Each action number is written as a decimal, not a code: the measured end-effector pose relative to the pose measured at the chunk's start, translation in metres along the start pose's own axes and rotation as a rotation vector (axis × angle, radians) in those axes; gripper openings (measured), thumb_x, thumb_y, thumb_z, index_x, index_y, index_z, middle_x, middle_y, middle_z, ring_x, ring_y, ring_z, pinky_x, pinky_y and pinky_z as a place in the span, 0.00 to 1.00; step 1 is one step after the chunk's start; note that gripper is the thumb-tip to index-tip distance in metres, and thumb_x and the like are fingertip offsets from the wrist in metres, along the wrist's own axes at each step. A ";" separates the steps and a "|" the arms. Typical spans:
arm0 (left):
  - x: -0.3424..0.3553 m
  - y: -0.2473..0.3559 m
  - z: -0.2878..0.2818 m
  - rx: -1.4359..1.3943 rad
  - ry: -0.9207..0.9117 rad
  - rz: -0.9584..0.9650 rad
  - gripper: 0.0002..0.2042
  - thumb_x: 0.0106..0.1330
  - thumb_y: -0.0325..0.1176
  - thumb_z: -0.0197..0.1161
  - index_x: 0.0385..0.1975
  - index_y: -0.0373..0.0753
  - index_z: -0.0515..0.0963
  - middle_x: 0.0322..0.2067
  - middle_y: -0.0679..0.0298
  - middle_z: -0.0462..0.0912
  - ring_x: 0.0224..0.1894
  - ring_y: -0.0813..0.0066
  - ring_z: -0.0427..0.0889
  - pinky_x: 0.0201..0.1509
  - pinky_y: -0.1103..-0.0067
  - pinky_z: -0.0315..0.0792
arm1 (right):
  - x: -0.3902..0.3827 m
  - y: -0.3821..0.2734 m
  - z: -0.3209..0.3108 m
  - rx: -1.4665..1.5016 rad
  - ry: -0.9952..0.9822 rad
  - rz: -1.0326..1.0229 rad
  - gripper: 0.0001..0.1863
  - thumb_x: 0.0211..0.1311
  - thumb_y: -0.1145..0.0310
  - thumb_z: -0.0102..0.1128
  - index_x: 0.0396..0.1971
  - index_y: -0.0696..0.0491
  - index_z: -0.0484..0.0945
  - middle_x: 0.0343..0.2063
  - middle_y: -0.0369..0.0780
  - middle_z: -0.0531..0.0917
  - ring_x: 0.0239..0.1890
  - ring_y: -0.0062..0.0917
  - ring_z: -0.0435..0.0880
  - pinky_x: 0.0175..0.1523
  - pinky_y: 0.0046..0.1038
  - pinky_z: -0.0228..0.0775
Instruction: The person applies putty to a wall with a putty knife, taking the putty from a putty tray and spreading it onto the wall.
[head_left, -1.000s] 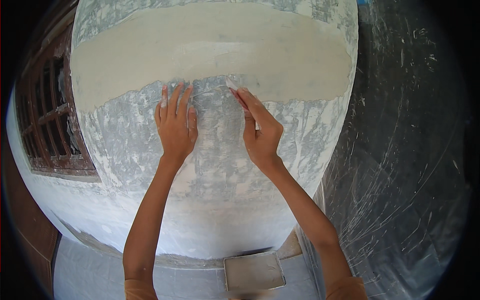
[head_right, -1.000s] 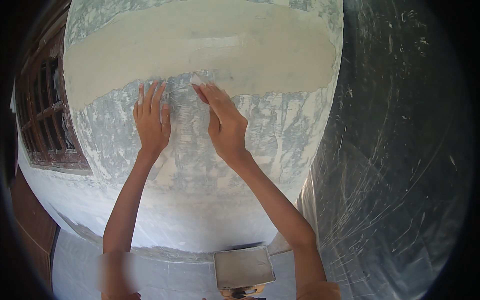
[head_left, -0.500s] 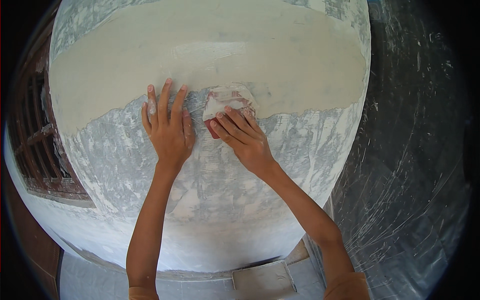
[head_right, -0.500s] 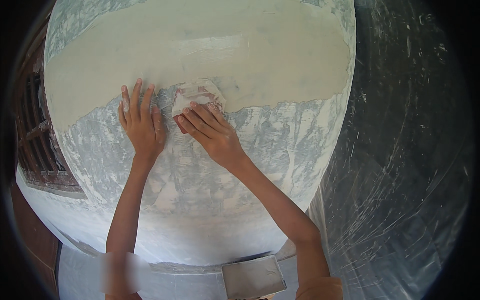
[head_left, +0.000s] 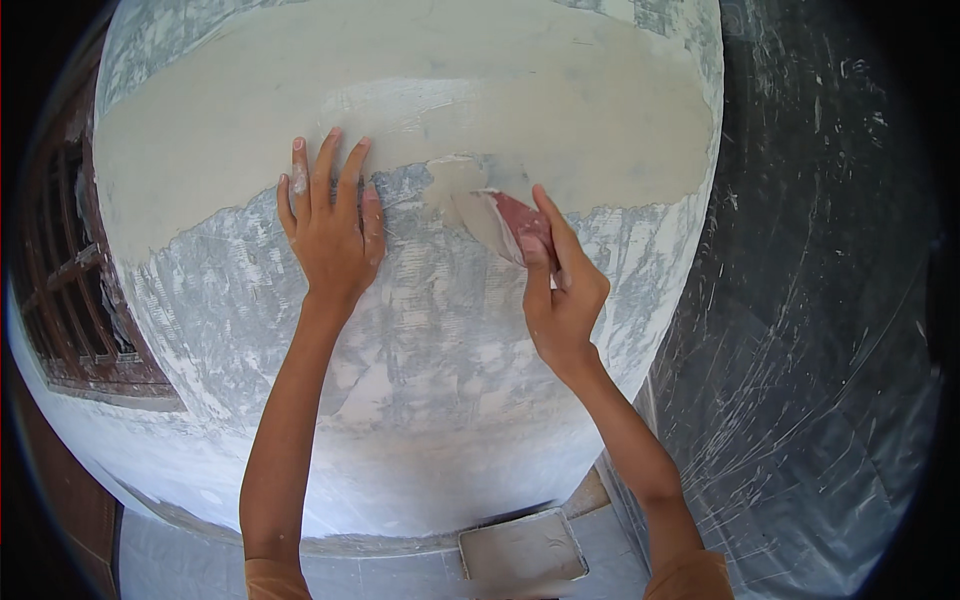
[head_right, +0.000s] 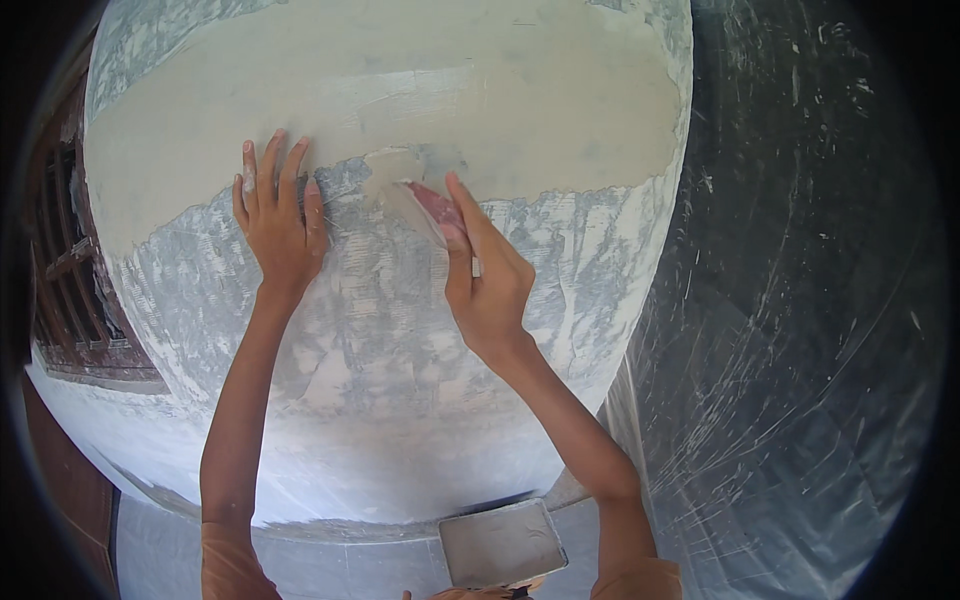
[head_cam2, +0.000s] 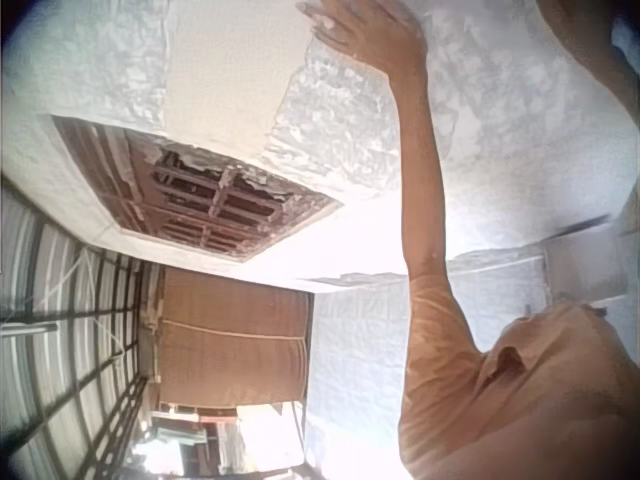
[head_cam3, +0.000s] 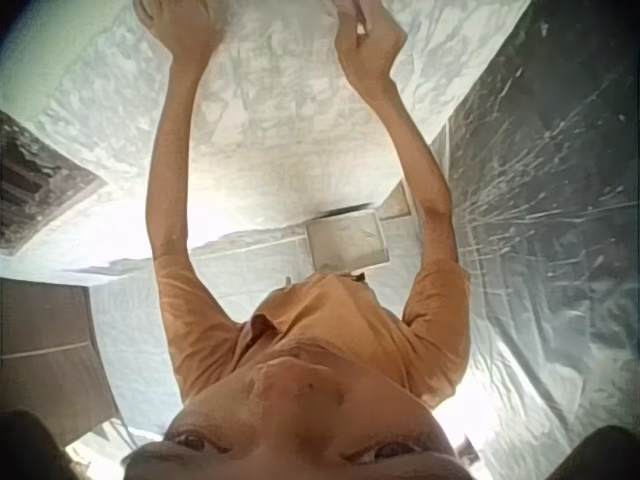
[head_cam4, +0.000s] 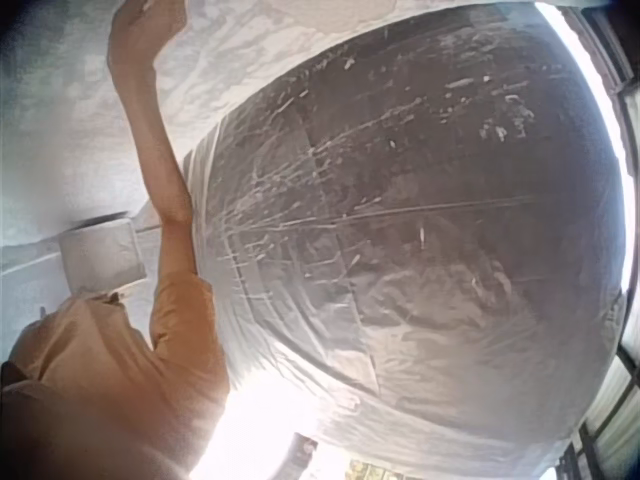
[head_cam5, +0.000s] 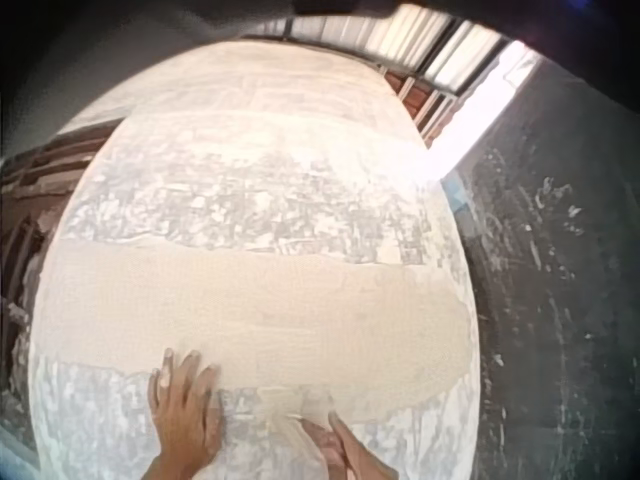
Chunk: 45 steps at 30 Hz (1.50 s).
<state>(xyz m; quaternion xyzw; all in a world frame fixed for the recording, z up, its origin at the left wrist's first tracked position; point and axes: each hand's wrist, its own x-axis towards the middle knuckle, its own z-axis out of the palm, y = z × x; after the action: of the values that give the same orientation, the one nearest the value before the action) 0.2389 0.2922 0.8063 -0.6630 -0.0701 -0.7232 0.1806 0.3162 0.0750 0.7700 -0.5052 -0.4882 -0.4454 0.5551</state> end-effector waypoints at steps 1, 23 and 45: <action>0.005 0.000 0.000 0.025 0.002 -0.003 0.20 0.73 0.38 0.46 0.63 0.49 0.71 0.67 0.64 0.66 0.74 0.56 0.53 0.74 0.56 0.42 | 0.015 0.004 0.004 0.194 0.077 0.136 0.24 0.70 0.73 0.55 0.65 0.56 0.69 0.47 0.47 0.85 0.40 0.22 0.86 0.44 0.23 0.77; 0.002 0.000 0.007 0.004 0.044 0.003 0.19 0.73 0.38 0.46 0.62 0.47 0.72 0.67 0.63 0.67 0.74 0.55 0.54 0.74 0.57 0.42 | 0.067 0.014 0.016 0.290 0.283 0.158 0.22 0.69 0.75 0.55 0.62 0.60 0.71 0.45 0.46 0.85 0.44 0.20 0.82 0.49 0.23 0.76; 0.002 -0.001 0.007 -0.014 0.053 -0.023 0.19 0.73 0.38 0.46 0.61 0.48 0.72 0.65 0.64 0.69 0.74 0.56 0.55 0.74 0.56 0.43 | 0.039 0.013 0.028 0.123 0.083 0.107 0.21 0.69 0.74 0.57 0.61 0.59 0.73 0.44 0.45 0.85 0.43 0.21 0.84 0.47 0.24 0.76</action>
<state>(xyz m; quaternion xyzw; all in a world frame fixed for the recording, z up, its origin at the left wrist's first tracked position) 0.2445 0.2955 0.8095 -0.6439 -0.0680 -0.7430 0.1693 0.3317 0.1042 0.8071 -0.4766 -0.4635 -0.4050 0.6277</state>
